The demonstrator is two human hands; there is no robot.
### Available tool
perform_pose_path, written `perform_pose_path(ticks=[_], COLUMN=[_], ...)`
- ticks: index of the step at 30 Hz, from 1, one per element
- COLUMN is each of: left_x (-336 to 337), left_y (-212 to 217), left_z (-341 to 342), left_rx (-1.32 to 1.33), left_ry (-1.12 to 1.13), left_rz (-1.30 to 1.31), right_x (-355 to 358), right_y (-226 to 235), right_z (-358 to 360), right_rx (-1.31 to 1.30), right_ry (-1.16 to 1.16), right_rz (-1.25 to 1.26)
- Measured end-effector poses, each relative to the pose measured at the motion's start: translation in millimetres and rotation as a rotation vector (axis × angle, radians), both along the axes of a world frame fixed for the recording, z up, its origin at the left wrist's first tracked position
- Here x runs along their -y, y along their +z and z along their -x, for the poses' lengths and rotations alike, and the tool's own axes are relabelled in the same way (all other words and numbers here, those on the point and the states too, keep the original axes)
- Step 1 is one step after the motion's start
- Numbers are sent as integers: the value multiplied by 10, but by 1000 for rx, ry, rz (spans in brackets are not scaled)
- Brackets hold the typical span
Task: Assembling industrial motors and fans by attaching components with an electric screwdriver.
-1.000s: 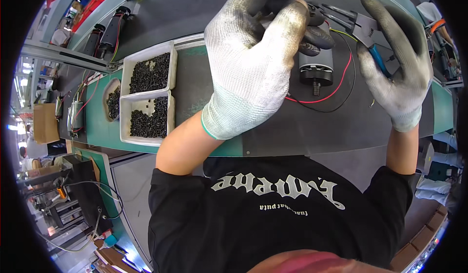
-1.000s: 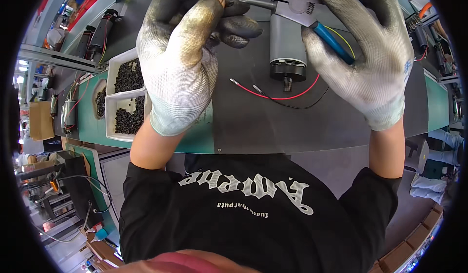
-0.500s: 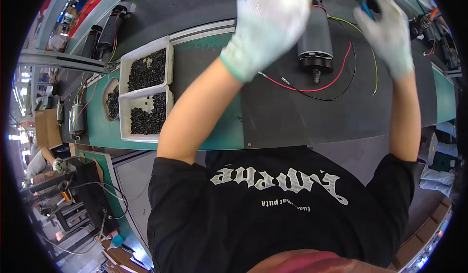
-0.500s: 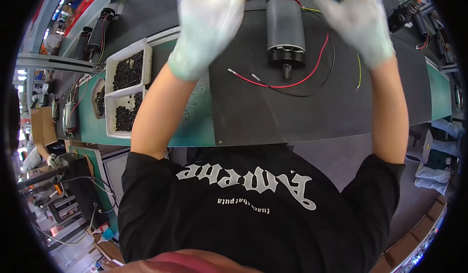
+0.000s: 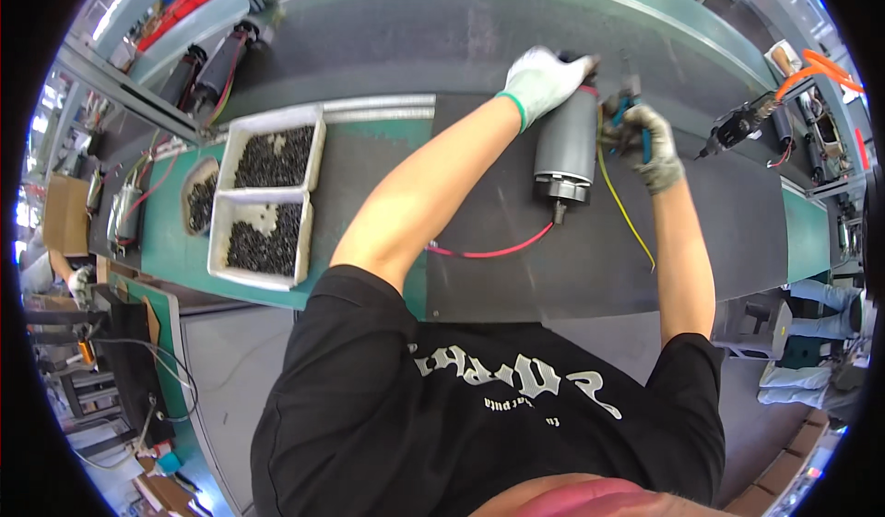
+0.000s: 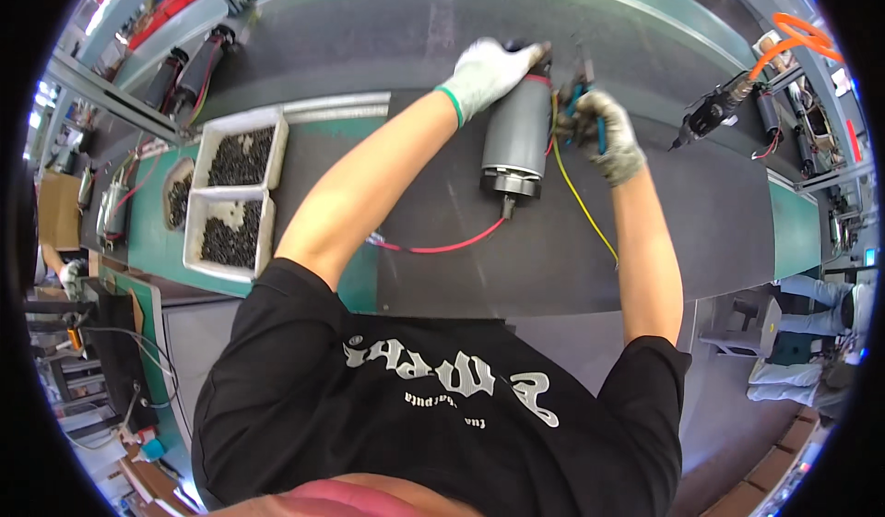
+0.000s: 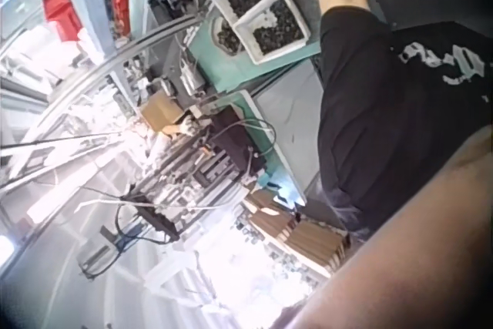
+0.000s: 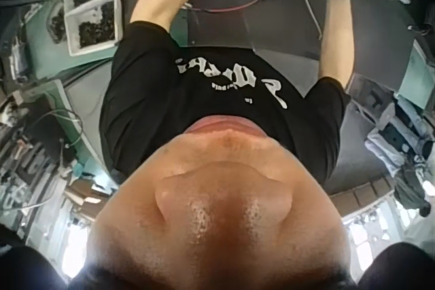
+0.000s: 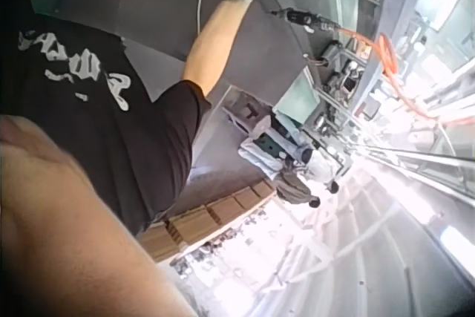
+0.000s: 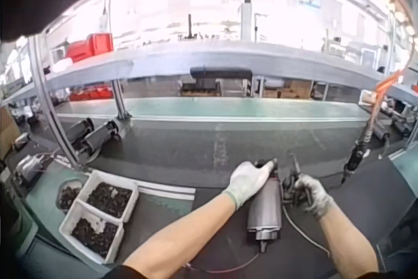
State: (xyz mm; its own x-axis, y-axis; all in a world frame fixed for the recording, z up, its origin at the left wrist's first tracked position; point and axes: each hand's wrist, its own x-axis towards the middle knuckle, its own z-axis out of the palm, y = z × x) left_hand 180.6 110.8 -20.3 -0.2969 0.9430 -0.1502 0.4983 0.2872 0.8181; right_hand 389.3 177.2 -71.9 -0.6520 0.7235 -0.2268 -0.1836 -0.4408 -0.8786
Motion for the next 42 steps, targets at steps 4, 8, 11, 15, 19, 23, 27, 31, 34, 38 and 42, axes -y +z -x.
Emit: perform_pose_path(ticks=[4,8,11,15,19,23,27,31,34,38,42], left_x=[665,1091,1182,1170,1234,1282,1350,1378,1366,1216,1133], left_y=[498,585,599,390,633,631,480,405,403,246,291], left_z=[-256,-393,-422,-481,-444,-446,-416,-475,-415,-277,-352], left_rx=[-57,345,43,266,-143,-155,-7,73,310,254,121], left_ry=[73,-193,-329,-416,-510,-543,-497,-457,-411,-527,-446], left_rz=[-395,-788,-810,-978,-1027,-1069,-958,-1125,-1058,-1354,-1021], right_x=[687,1038,1066,1184,1062,696,703,536,96,942,1428], right_y=[843,1402,1748,2068,2074,1915,1814,758,-230,-31,186], right_z=[-231,-665,-622,-488,-506,-552,-561,-511,-1052,-650,-308], right_rx=[-40,407,814,1067,1051,848,805,786,1057,733,248], right_ry=[53,191,189,305,363,325,150,-358,-341,-199,-45], right_rz=[-482,-1058,-1490,-1549,-1614,-1834,-1923,-1847,-1843,-1605,-1343])
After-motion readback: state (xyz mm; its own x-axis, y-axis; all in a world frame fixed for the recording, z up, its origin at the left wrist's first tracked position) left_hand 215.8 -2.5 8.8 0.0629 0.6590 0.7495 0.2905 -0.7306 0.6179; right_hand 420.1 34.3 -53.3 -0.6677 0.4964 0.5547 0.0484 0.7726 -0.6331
